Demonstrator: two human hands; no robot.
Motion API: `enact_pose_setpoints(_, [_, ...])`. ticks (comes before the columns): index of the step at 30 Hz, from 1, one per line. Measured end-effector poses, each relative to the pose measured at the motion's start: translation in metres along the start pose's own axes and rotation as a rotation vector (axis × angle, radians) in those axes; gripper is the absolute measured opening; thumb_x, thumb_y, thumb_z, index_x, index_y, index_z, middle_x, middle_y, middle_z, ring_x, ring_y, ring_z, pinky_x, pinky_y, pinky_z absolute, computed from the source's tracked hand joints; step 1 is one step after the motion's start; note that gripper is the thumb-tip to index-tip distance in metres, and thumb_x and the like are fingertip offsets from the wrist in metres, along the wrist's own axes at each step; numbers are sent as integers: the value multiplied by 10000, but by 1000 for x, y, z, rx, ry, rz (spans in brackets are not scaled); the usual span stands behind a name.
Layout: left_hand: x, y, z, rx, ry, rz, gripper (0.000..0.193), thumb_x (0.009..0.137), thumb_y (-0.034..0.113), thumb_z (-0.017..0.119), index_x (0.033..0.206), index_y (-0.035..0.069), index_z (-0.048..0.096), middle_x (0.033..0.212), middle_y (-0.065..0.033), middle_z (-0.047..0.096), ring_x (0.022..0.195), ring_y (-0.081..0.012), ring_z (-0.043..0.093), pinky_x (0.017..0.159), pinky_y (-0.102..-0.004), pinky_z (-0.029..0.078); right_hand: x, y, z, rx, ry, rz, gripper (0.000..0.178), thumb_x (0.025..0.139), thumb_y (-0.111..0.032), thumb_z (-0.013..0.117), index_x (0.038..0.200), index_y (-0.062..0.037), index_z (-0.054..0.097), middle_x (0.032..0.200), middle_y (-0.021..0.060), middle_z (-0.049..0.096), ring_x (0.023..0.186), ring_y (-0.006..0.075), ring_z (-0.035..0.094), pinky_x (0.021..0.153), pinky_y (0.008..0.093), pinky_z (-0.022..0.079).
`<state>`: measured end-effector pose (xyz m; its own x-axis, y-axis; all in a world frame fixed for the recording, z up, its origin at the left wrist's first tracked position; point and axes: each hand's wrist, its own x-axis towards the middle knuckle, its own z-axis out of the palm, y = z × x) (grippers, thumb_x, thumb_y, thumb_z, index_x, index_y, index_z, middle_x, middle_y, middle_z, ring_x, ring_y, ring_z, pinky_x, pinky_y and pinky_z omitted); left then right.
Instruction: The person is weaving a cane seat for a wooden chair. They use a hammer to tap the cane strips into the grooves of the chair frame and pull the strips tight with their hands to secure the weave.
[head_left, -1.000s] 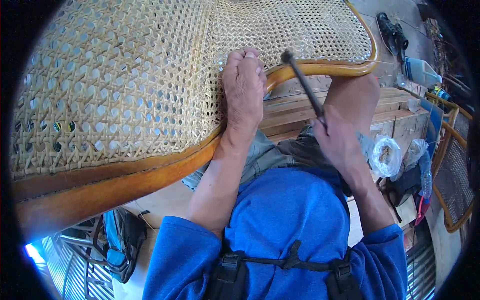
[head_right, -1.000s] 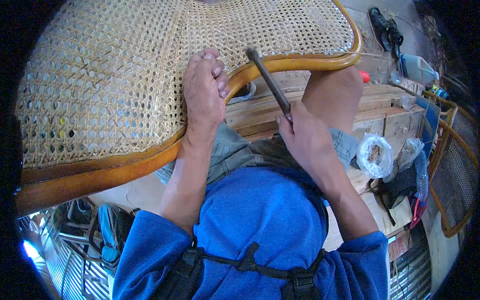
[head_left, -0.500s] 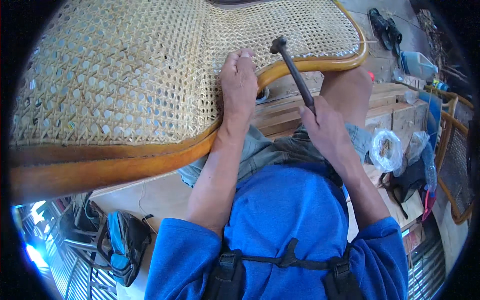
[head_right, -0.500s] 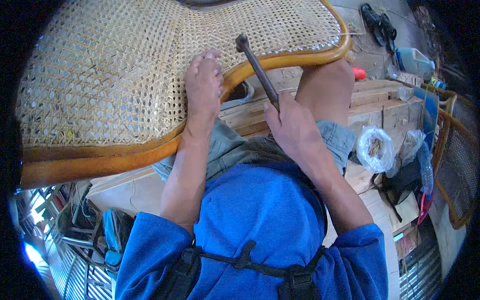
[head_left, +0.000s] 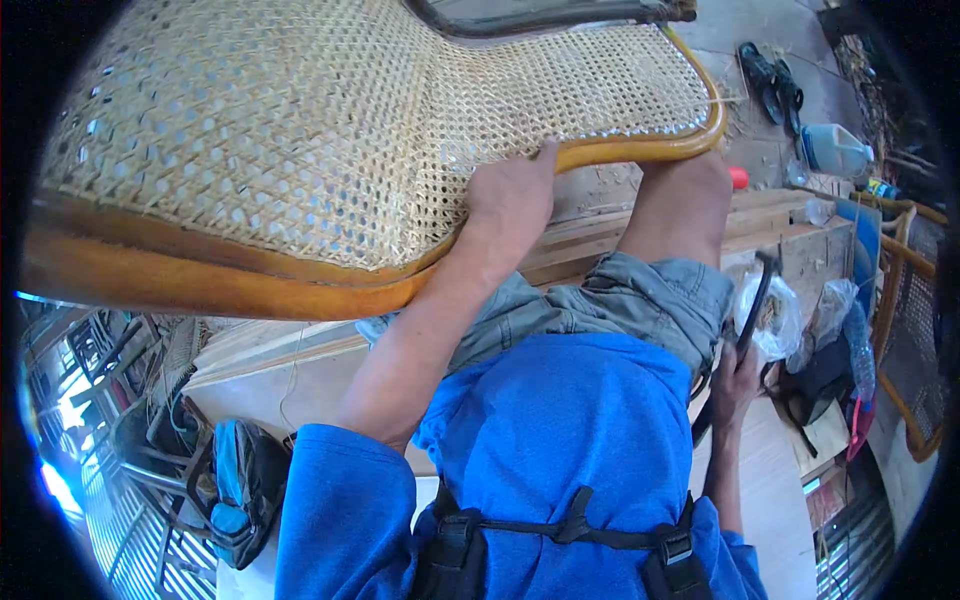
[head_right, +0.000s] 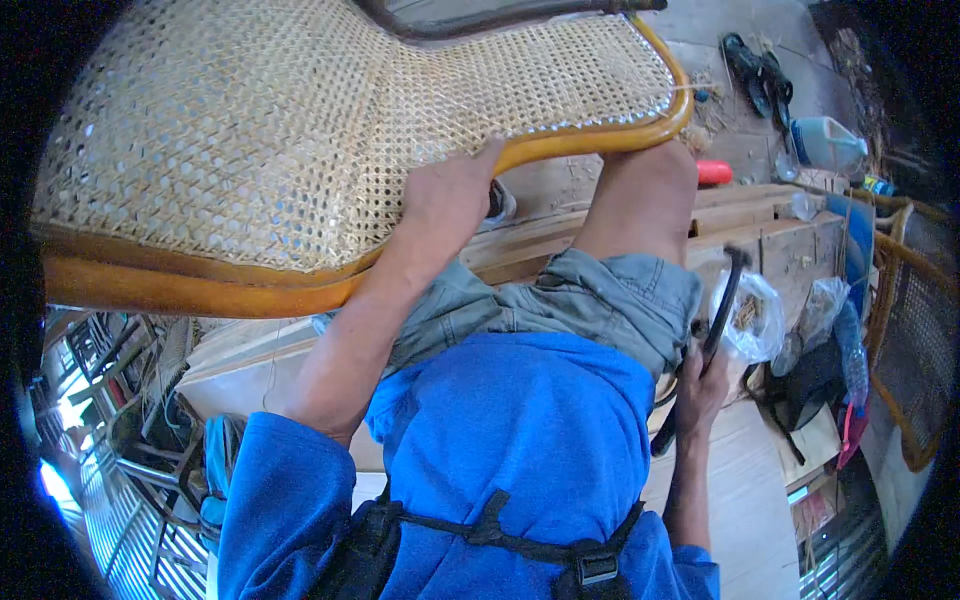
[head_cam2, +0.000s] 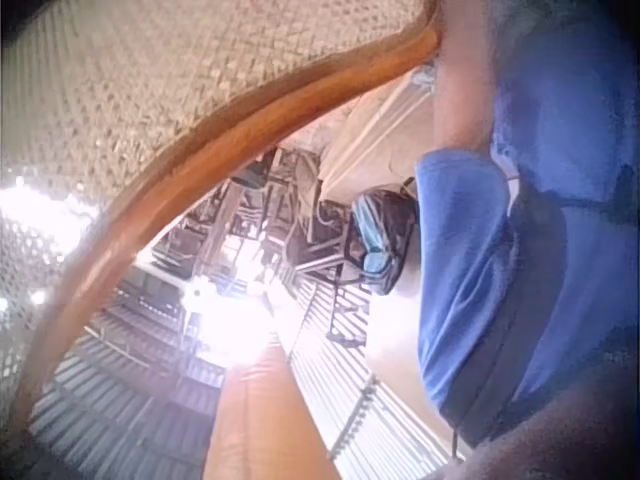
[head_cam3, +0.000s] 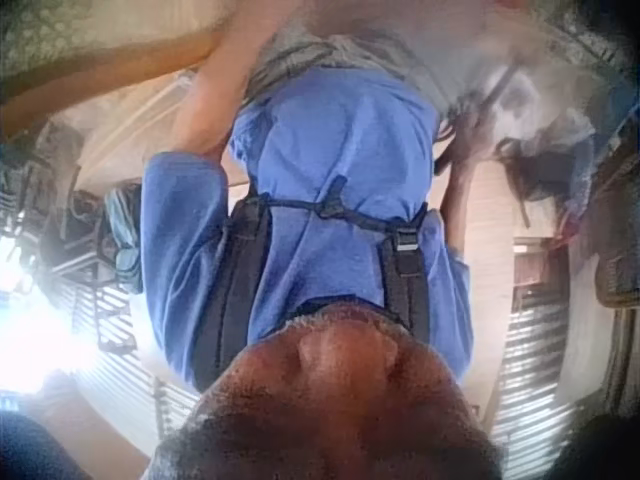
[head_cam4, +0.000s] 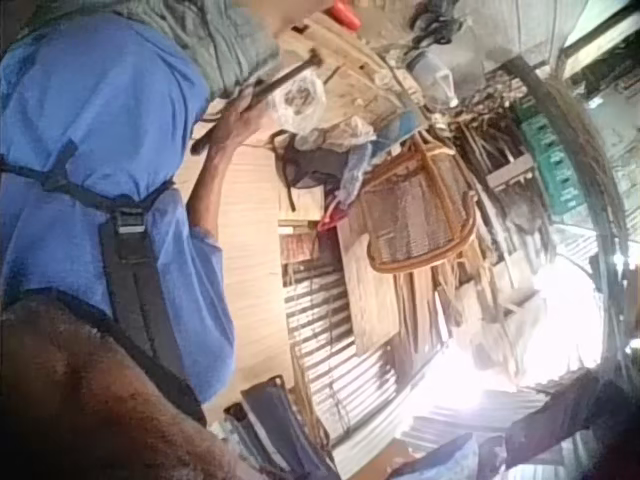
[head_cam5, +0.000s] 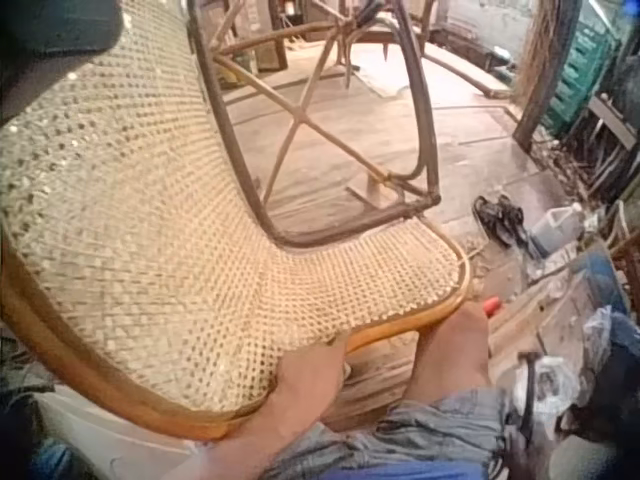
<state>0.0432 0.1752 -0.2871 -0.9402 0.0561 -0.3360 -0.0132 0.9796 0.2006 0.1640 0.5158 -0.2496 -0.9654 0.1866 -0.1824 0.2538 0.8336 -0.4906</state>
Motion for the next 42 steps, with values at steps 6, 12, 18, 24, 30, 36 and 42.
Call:
enact_pose_setpoints(6, [-13,-9,13,-409,169,-85,303,883,208,479,1143,74,561,786,-188,646,731,-315,641,611,-409,500,-85,108,45,69,-90,185,166,903,-178,528,986,-36,508,746,142,536,650,274,556,582,373,440])
enact_pose_setpoints(12, [-3,-19,17,-1625,-180,-213,439,912,397,460,1127,23,539,853,-128,634,769,-244,619,626,-361,480,-105,179,73,213,-73,157,159,893,-135,526,1013,-32,533,792,151,550,731,275,564,667,375,446])
enact_pose_setpoints(18, [-4,-10,21,-2690,-545,4,801,872,675,240,1166,-20,507,1017,-146,603,897,-300,599,729,-406,499,-6,22,7,-16,23,-19,129,890,-72,499,954,3,582,832,168,576,784,277,570,727,358,444])
enact_pose_setpoints(24, [-7,4,19,-2819,-555,13,900,850,709,190,1232,-61,457,1168,-226,543,1068,-366,530,880,-456,447,71,-112,32,135,-71,-356,133,821,-14,557,948,11,587,865,144,611,818,261,602,761,333,461])
enact_pose_setpoints(30, [-7,2,26,-2865,-533,35,943,834,731,159,1211,-76,469,1193,-235,528,1104,-370,513,952,-475,414,96,-178,67,168,-91,-657,158,804,-10,567,959,-24,595,873,134,607,855,305,582,756,366,465])
enact_pose_setpoints(36, [-6,2,28,-2846,-491,30,951,829,739,162,1204,-77,476,1165,-228,547,1080,-337,533,941,-447,427,103,-185,80,144,-92,-637,176,803,-22,571,979,-31,587,923,130,598,884,298,569,758,376,470])
enact_pose_setpoints(42, [-5,6,30,-2780,-533,-65,968,813,758,200,1188,-92,475,1112,-208,567,1029,-302,559,935,-407,437,113,-180,96,-92,-221,-619,127,847,-104,520,951,-71,586,920,129,579,889,310,571,716,411,482])
